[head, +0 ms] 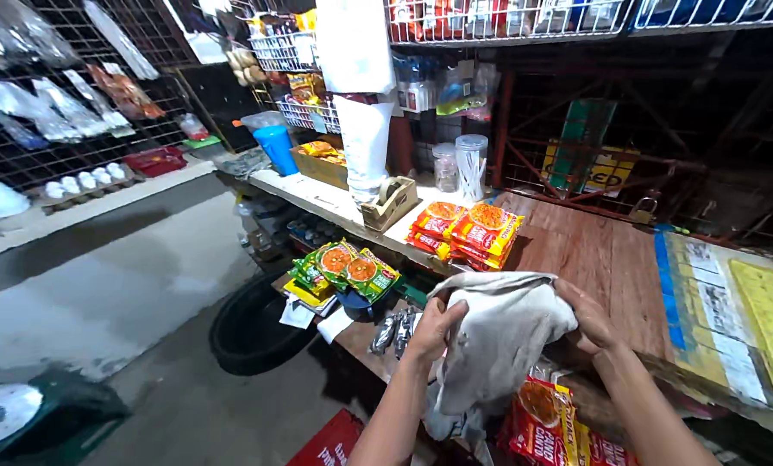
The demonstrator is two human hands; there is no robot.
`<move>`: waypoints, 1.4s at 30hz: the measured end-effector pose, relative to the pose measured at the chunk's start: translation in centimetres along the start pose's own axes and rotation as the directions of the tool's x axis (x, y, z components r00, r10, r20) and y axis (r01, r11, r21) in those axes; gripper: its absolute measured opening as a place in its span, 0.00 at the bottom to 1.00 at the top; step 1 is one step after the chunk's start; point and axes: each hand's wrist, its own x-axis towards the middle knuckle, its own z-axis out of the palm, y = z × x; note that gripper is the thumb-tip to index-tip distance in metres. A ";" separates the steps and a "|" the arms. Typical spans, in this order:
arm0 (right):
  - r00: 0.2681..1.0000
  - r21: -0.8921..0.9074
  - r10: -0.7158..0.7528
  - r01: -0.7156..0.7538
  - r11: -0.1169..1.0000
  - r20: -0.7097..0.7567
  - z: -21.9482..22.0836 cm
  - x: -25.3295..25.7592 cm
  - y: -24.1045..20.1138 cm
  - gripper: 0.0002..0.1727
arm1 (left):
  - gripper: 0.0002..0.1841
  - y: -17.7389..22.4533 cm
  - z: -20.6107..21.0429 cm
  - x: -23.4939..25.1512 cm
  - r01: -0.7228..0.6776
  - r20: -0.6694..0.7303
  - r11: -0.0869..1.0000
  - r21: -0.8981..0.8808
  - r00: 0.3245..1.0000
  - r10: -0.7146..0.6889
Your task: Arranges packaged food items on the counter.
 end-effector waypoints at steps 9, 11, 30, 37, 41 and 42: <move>0.979 -0.329 0.195 -0.204 0.922 -0.061 -2.1 -2.7 13.2 0.20 | 0.40 -10.0 -2.6 -1.6 0.253 -0.039 0.940 0.229 0.967 -0.251; 0.971 -0.294 0.167 -0.212 0.932 -0.172 -2.5 -2.2 12.5 0.22 | 0.45 -9.7 -3.5 -1.7 0.271 -0.013 0.922 0.277 0.960 -0.278; 0.922 -0.522 -0.285 0.113 0.846 -0.262 -5.1 1.1 9.1 0.28 | 0.17 -5.6 0.6 1.4 -0.079 0.174 0.408 0.909 0.964 -0.202; 0.842 0.385 0.368 -0.212 0.898 -0.394 -3.5 -10.1 15.6 0.32 | 0.17 -7.4 6.2 -4.0 -0.366 0.463 0.399 0.841 0.868 -0.179; 0.897 0.106 0.238 -0.214 0.971 -0.372 -4.3 -14.0 16.5 0.24 | 0.12 -10.3 5.1 -5.1 -0.431 0.653 0.583 0.689 0.719 -0.239; 0.903 0.059 0.196 -0.188 0.980 -0.383 -5.1 -14.4 16.7 0.27 | 0.12 -9.6 4.7 -4.5 -0.400 0.610 0.627 0.668 0.777 -0.154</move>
